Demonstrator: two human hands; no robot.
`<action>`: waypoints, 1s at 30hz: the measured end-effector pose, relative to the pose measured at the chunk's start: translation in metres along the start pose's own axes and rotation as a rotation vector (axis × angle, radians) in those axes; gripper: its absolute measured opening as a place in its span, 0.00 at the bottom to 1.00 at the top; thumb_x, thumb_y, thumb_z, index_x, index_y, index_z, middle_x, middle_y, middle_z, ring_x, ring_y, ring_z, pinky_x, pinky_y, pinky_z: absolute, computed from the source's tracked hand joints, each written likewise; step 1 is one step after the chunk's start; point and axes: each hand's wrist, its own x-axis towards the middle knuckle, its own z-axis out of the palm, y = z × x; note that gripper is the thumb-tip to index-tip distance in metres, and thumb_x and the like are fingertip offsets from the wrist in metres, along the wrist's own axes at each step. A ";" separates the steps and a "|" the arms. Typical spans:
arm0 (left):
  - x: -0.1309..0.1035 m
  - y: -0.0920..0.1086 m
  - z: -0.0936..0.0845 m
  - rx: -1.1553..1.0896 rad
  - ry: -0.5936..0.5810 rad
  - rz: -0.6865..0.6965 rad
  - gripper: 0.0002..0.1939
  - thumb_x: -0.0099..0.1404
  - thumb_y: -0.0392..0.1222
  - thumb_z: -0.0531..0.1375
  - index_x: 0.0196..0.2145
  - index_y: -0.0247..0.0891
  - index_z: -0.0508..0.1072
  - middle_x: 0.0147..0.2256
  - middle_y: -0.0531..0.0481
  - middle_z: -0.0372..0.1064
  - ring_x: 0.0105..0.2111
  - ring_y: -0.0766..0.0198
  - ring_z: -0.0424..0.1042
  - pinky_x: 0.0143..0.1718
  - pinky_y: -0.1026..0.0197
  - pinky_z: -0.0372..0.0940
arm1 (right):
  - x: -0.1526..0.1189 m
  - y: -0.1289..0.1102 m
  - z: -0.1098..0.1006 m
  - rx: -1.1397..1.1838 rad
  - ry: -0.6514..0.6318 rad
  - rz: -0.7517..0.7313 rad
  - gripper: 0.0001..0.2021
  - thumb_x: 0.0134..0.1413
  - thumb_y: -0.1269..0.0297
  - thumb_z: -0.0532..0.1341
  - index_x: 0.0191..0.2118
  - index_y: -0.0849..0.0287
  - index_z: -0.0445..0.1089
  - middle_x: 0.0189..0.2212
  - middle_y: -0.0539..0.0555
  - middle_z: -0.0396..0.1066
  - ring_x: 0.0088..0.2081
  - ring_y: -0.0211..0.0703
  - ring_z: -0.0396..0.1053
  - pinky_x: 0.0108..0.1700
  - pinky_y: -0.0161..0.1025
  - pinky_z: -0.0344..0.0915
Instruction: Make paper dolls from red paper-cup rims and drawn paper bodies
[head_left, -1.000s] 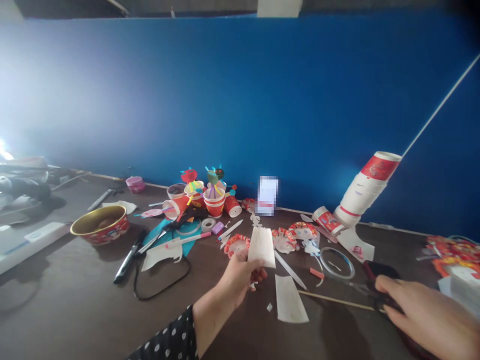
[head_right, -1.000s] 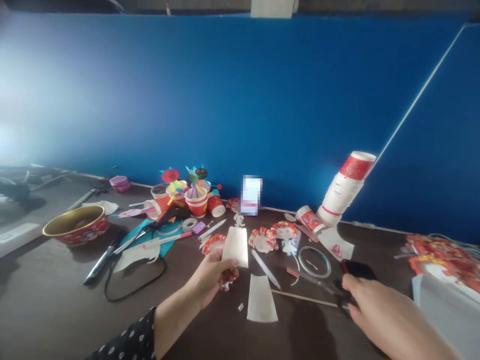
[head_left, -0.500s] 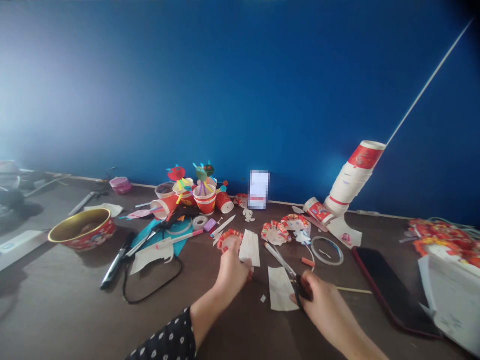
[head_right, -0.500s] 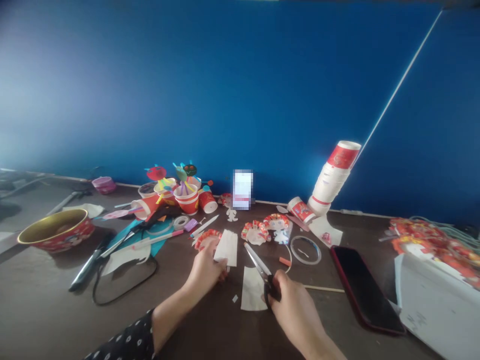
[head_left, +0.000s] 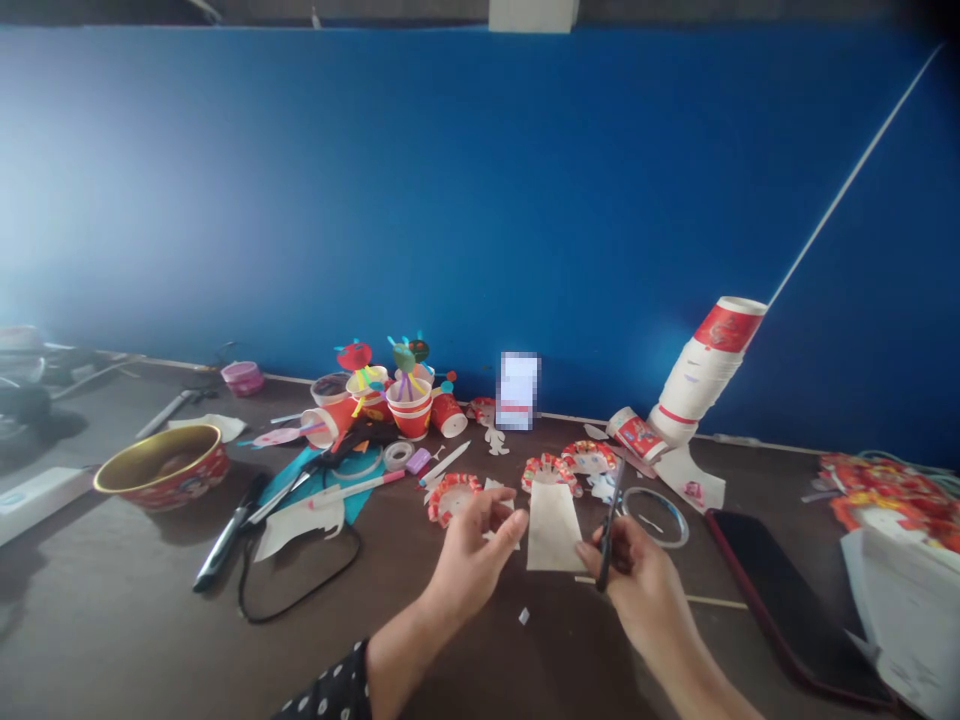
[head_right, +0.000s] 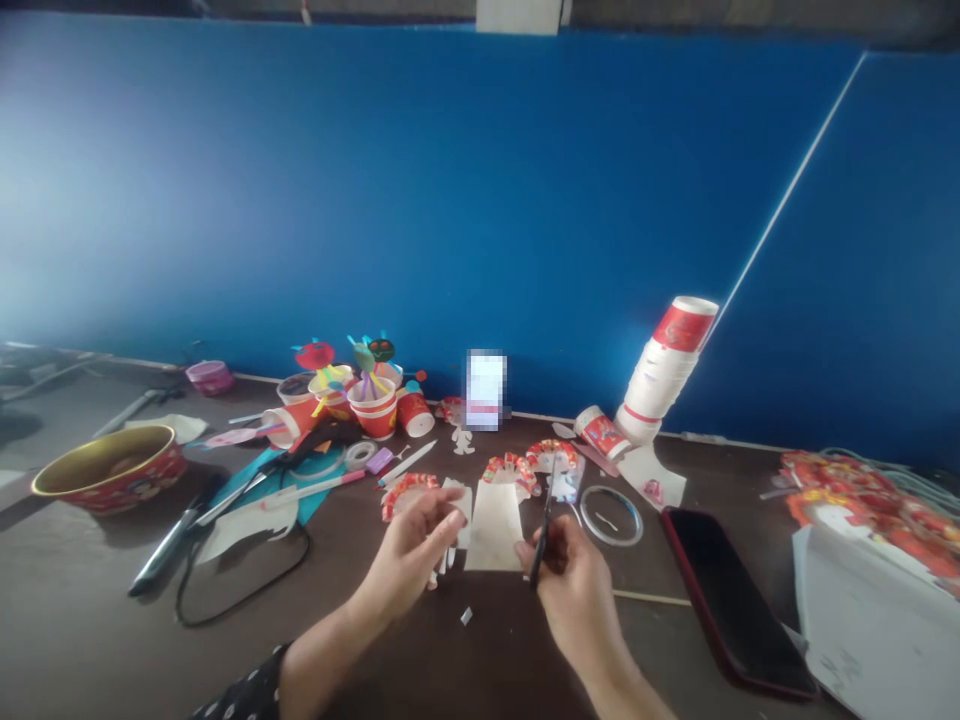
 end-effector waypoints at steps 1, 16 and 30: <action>0.000 0.001 0.003 -0.145 -0.078 -0.071 0.22 0.55 0.52 0.56 0.40 0.32 0.65 0.28 0.46 0.67 0.26 0.64 0.66 0.25 0.64 0.60 | 0.000 -0.002 0.004 0.006 -0.004 -0.011 0.11 0.39 0.63 0.63 0.27 0.58 0.59 0.21 0.47 0.64 0.25 0.38 0.65 0.29 0.32 0.61; -0.001 0.002 0.012 -0.477 0.027 -0.264 0.11 0.46 0.40 0.62 0.29 0.31 0.69 0.20 0.53 0.66 0.17 0.72 0.61 0.17 0.71 0.54 | -0.006 -0.009 0.023 0.098 -0.191 0.089 0.15 0.41 0.53 0.60 0.31 0.59 0.61 0.23 0.48 0.65 0.24 0.37 0.62 0.25 0.31 0.58; 0.008 0.004 -0.001 -0.489 0.157 -0.161 0.14 0.48 0.45 0.61 0.29 0.32 0.66 0.18 0.55 0.62 0.11 0.76 0.55 0.09 0.71 0.50 | -0.024 -0.027 0.019 -0.087 -0.479 0.064 0.23 0.45 0.41 0.49 0.21 0.59 0.58 0.16 0.46 0.52 0.21 0.33 0.50 0.23 0.31 0.48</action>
